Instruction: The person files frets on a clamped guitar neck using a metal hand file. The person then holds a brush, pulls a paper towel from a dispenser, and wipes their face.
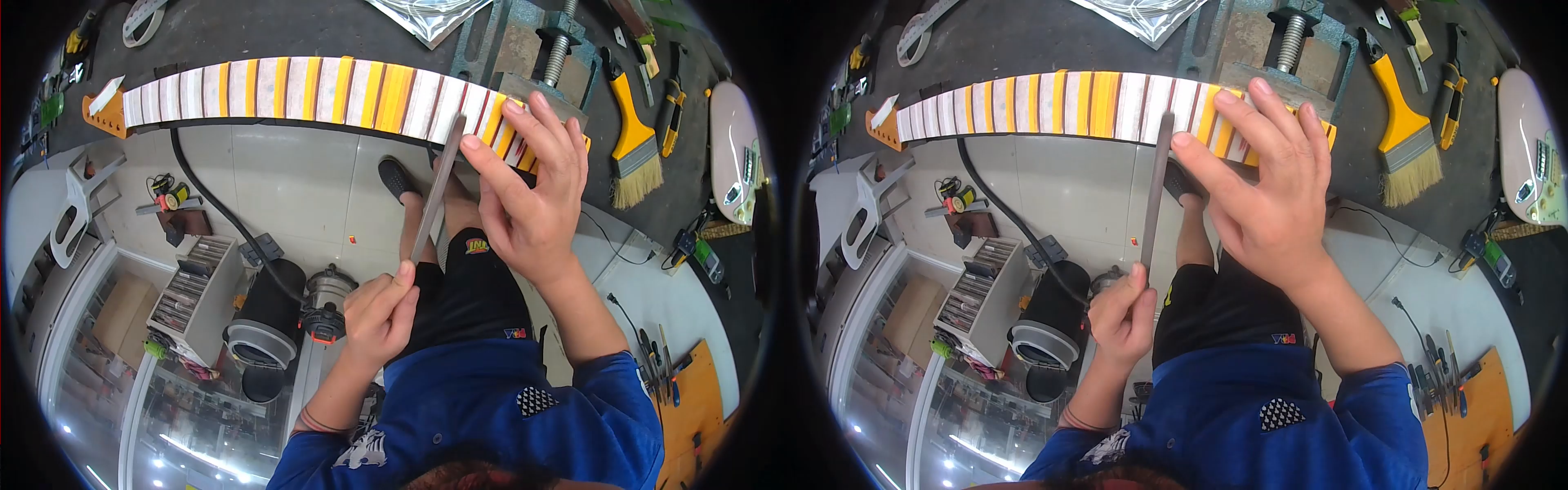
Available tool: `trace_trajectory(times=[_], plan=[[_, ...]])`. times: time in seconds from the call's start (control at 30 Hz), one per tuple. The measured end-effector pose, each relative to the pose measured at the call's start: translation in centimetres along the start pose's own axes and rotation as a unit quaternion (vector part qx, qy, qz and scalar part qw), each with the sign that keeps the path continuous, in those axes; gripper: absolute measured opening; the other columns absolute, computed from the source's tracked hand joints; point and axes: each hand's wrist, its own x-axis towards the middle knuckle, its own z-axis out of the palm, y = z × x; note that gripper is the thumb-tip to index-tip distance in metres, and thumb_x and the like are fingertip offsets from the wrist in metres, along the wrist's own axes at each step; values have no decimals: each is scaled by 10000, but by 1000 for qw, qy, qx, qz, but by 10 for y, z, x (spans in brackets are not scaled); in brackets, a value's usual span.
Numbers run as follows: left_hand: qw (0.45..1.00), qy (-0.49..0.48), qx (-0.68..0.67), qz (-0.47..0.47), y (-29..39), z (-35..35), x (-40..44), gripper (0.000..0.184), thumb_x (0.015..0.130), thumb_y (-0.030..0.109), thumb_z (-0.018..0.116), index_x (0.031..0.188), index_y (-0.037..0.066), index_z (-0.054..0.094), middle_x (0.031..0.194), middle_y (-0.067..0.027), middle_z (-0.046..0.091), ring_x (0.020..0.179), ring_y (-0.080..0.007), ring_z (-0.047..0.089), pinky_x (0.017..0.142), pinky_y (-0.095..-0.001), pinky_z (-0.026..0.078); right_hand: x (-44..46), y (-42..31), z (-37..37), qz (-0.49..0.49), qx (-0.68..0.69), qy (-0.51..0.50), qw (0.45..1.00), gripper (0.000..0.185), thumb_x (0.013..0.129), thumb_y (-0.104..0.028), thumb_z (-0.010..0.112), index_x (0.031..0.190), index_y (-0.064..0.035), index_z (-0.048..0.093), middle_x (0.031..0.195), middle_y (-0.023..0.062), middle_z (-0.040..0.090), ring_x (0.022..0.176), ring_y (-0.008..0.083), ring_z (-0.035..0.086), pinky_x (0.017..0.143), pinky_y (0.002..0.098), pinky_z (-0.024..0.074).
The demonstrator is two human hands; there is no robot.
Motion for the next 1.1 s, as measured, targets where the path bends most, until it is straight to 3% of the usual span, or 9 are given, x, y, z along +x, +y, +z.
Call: trace_trajectory(times=[0.23, 0.4, 0.5, 0.57, 0.77, 0.83, 0.9, 1.0, 1.1], plan=[[995, 51, -84, 21, 12, 34, 112, 513, 962, -109, 741, 1462, 0, 714, 874, -155, 757, 650, -230, 694, 703, -336, 581, -1, -2, 3, 5, -11, 9, 1000, 622, 816, -73, 769, 1385, -323, 786, 1558, 73, 622, 1519, 344, 549, 1290, 566, 301], [1000, -11, 3, -3, 4, 1, 13, 526, 948, -125, 747, 1460, -7, 711, 728, -113, 638, 602, -233, 642, 666, -333, 574, 1, -1, 0, 6, -5, 2, 1000, 603, 823, -99, 789, 1382, -324, 788, 1552, 70, 629, 1511, 345, 557, 1288, 567, 304], [999, -31, 9, -26, 5, -9, -12, 484, 952, -96, 752, 1433, -74, 702, 1162, -242, 828, 958, -221, 825, 878, -305, 607, 0, -1, 0, 7, -7, -2, 1000, 590, 832, -120, 799, 1385, -324, 786, 1549, 69, 631, 1505, 347, 561, 1287, 569, 304], [1000, 4, -16, 0, 22, 7, 52, 512, 951, -126, 744, 1450, -14, 713, 887, -169, 764, 694, -235, 733, 684, -329, 585, 0, -1, -1, 7, -8, -3, 1000, 589, 832, -125, 802, 1386, -325, 786, 1550, 69, 631, 1504, 347, 561, 1287, 571, 303], [997, 19, -73, -20, 23, 23, 109, 497, 957, -115, 744, 1443, -17, 718, 975, -190, 794, 769, -242, 770, 724, -341, 599, 0, 0, 2, 2, -10, 2, 1000, 576, 835, -148, 815, 1383, -322, 788, 1559, 72, 626, 1504, 348, 561, 1290, 572, 299], [999, 19, -34, 11, 10, 14, 54, 499, 950, -105, 758, 1440, -19, 720, 933, -179, 781, 729, -243, 752, 689, -347, 587, 0, -1, -1, 6, -4, -8, 1000, 588, 825, -97, 805, 1373, -309, 791, 1554, 85, 622, 1507, 363, 555, 1285, 587, 304], [999, -23, -6, -34, 3, -2, -6, 514, 936, -100, 775, 1440, -25, 717, 816, -143, 715, 634, -248, 684, 614, -368, 544, 3, -5, -5, 18, 4, -21, 1000, 629, 800, 12, 780, 1355, -284, 795, 1541, 112, 616, 1515, 392, 545, 1275, 617, 314], [999, -12, 31, -4, 11, -2, 0, 523, 930, -98, 777, 1445, -30, 712, 732, -114, 632, 564, -248, 603, 564, -382, 496, 3, -5, -6, 17, 7, -26, 999, 632, 804, 11, 784, 1363, -285, 790, 1542, 110, 615, 1515, 392, 544, 1274, 618, 315], [1000, 23, 10, 19, 26, 20, 85, 529, 933, -93, 778, 1452, -22, 709, 722, -100, 614, 559, -246, 590, 562, -379, 493, 0, -1, -2, 8, -6, -9, 1000, 565, 852, -163, 822, 1393, -321, 783, 1564, 72, 620, 1511, 349, 551, 1288, 573, 301]])
